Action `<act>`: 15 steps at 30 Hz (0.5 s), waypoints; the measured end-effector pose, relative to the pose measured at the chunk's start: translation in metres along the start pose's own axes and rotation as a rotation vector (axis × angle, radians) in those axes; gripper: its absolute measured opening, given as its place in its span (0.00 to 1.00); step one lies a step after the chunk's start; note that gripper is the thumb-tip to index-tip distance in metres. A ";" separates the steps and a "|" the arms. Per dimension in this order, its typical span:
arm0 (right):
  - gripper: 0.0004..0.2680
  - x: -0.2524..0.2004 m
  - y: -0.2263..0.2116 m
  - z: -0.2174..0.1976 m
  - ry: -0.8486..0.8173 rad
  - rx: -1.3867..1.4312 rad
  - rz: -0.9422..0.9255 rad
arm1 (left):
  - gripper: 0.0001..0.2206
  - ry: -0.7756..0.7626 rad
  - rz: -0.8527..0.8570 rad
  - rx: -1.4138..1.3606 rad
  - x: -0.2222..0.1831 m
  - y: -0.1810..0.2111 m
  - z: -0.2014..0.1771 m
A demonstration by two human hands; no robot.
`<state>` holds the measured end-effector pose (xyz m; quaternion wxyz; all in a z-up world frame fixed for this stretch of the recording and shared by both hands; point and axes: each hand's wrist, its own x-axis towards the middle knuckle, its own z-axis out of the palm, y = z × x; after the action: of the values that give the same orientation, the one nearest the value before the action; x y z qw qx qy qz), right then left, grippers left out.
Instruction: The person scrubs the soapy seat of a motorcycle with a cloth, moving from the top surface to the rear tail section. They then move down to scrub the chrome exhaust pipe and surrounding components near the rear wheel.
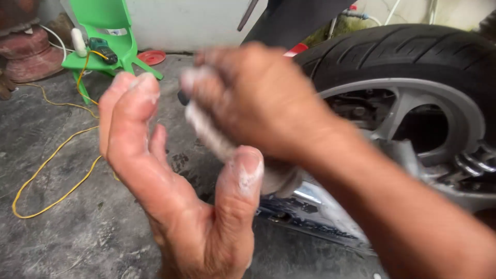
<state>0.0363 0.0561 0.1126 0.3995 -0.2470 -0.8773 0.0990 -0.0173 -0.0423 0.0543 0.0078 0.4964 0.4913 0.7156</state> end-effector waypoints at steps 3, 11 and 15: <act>0.15 0.002 -0.001 0.002 -0.641 -0.283 0.600 | 0.26 -0.108 0.218 0.179 0.007 -0.009 -0.001; 0.18 -0.032 -0.012 -0.024 -0.147 0.580 0.943 | 0.28 -0.429 -0.242 0.246 0.017 -0.023 -0.009; 0.17 -0.063 0.004 -0.014 -0.129 0.364 0.354 | 0.34 -0.592 -0.324 0.403 0.025 -0.025 -0.021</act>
<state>0.0835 0.0266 0.0792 0.3571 -0.3139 -0.8117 0.3392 -0.0568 -0.0316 0.0540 0.1645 0.5891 0.6703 0.4202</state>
